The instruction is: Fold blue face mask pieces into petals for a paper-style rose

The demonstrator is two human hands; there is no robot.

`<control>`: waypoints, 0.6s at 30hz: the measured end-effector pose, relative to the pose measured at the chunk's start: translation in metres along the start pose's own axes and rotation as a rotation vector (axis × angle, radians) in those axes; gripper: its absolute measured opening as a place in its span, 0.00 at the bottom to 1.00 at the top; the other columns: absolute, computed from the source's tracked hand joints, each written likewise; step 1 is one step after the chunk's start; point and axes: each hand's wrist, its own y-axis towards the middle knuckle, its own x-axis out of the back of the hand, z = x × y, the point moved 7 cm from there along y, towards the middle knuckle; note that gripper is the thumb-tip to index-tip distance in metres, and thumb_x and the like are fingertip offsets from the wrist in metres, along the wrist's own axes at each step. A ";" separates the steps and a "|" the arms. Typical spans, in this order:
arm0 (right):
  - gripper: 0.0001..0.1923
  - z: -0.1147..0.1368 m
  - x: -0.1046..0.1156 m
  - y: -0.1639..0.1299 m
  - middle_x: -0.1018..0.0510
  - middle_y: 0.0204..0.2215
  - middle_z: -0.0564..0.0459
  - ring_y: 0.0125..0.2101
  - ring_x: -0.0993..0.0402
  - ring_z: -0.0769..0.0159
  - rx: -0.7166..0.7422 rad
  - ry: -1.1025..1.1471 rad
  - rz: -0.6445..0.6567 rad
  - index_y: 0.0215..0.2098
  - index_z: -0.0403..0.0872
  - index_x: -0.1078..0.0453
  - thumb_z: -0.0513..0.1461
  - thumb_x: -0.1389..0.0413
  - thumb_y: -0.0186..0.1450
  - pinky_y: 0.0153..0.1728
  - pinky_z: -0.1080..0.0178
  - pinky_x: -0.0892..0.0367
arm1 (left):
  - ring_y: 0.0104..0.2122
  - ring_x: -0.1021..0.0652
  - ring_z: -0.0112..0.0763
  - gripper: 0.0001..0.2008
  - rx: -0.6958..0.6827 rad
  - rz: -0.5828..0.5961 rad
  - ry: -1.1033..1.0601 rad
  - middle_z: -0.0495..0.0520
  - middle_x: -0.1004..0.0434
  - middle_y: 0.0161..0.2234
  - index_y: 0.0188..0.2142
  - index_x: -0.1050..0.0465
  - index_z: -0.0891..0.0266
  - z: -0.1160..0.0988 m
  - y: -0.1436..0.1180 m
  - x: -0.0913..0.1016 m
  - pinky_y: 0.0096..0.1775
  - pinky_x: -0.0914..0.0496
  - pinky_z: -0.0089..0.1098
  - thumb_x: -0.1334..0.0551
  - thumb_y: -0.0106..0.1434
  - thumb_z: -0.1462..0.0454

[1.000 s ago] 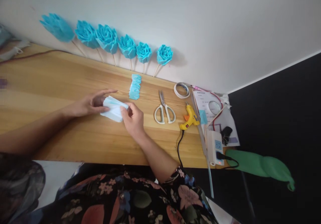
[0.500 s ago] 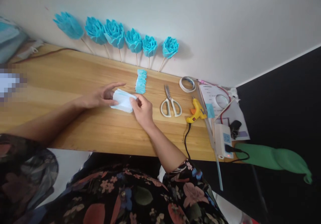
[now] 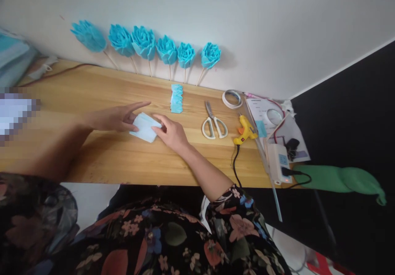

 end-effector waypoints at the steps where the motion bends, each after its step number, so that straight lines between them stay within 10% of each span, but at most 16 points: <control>1: 0.20 0.000 0.002 0.001 0.19 0.33 0.55 0.30 0.27 0.67 0.006 -0.024 -0.006 0.55 0.53 0.26 0.45 0.40 0.64 0.39 0.62 0.30 | 0.23 0.27 0.29 0.49 0.005 -0.017 0.053 0.45 0.25 0.25 0.73 0.55 0.60 -0.001 -0.001 0.003 0.29 0.38 0.27 0.34 0.57 0.62; 10: 0.15 -0.040 0.075 0.017 0.16 0.40 0.49 0.37 0.22 0.62 -0.056 -0.180 -0.369 0.48 0.48 0.23 0.42 0.45 0.66 0.44 0.59 0.29 | 0.21 0.30 0.30 0.47 0.053 -0.096 0.318 0.44 0.30 0.22 0.73 0.54 0.60 0.001 -0.004 0.019 0.27 0.41 0.28 0.36 0.58 0.61; 18: 0.14 -0.047 0.070 0.028 0.18 0.45 0.45 0.41 0.23 0.60 -0.090 -0.395 -0.246 0.49 0.45 0.23 0.37 0.44 0.67 0.47 0.57 0.31 | 0.20 0.30 0.32 0.48 0.151 -0.089 0.329 0.43 0.29 0.20 0.74 0.55 0.62 0.000 -0.007 0.021 0.29 0.40 0.29 0.35 0.60 0.53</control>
